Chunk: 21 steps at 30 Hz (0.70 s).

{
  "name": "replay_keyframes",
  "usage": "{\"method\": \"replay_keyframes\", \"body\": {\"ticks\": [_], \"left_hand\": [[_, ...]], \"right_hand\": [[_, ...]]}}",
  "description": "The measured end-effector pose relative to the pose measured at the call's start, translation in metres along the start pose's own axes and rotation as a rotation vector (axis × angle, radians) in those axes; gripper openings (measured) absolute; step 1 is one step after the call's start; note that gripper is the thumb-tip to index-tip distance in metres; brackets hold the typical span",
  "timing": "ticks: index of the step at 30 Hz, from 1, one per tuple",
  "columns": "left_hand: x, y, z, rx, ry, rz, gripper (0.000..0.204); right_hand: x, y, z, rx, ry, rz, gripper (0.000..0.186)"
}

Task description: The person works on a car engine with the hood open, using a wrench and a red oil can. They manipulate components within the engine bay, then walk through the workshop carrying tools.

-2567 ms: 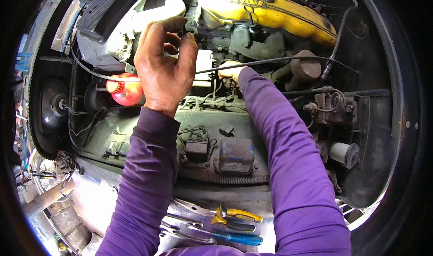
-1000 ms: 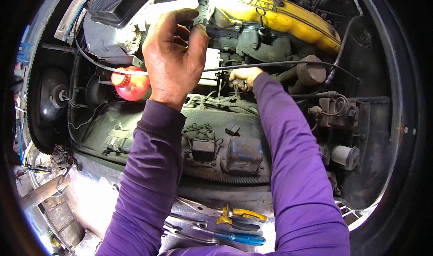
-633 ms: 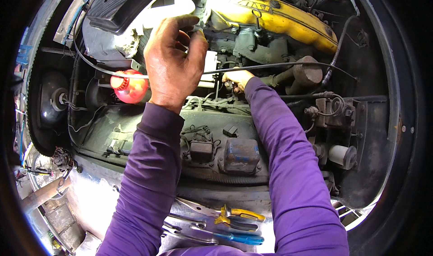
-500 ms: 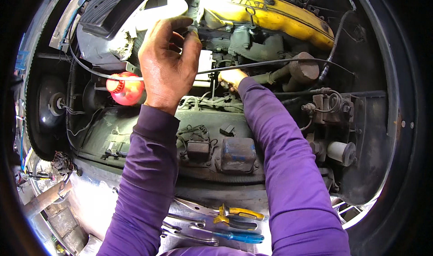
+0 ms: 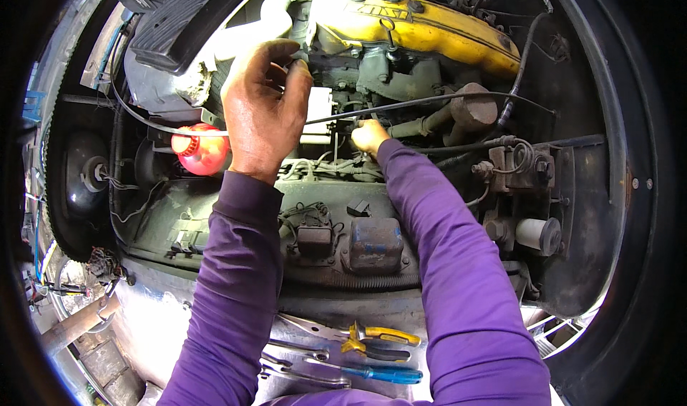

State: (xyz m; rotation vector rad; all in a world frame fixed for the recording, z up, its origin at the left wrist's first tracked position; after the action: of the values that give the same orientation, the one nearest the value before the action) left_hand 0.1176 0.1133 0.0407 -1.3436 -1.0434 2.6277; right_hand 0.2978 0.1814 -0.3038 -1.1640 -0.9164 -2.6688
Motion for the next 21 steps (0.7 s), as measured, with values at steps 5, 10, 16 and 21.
{"method": "replay_keyframes", "body": {"ticks": [5, 10, 16, 21], "left_hand": [[0.0, 0.001, -0.003, 0.013, 0.044, 0.004, 0.019], [0.003, 0.0, -0.003, 0.03, 0.048, 0.042, 0.019], [0.007, 0.002, -0.002, 0.03, 0.03, 0.084, 0.019], [0.007, 0.002, -0.003, 0.039, 0.024, 0.116, 0.02]], "right_hand": [[-0.002, -0.006, 0.008, 0.327, -0.561, -0.454, 0.011], [0.015, -0.008, 0.02, 0.362, -0.33, -0.393, 0.007], [0.0, 0.013, 0.01, 0.31, -0.77, -0.64, 0.012], [0.009, 0.009, 0.01, 0.369, -0.836, -0.523, 0.01]]}}
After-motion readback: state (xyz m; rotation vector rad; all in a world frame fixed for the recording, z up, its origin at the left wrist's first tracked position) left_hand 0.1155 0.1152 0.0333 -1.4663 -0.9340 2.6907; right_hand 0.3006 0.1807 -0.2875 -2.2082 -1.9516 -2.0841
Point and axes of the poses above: each hand's wrist, its own y-axis away from the middle knuckle, its own z-axis out of the back of the hand, x = y × z, the point moved 7 cm from there along -y, towards the middle knuckle, and after that the axes turned 2 degrees about -x, right-handed, at the moved point
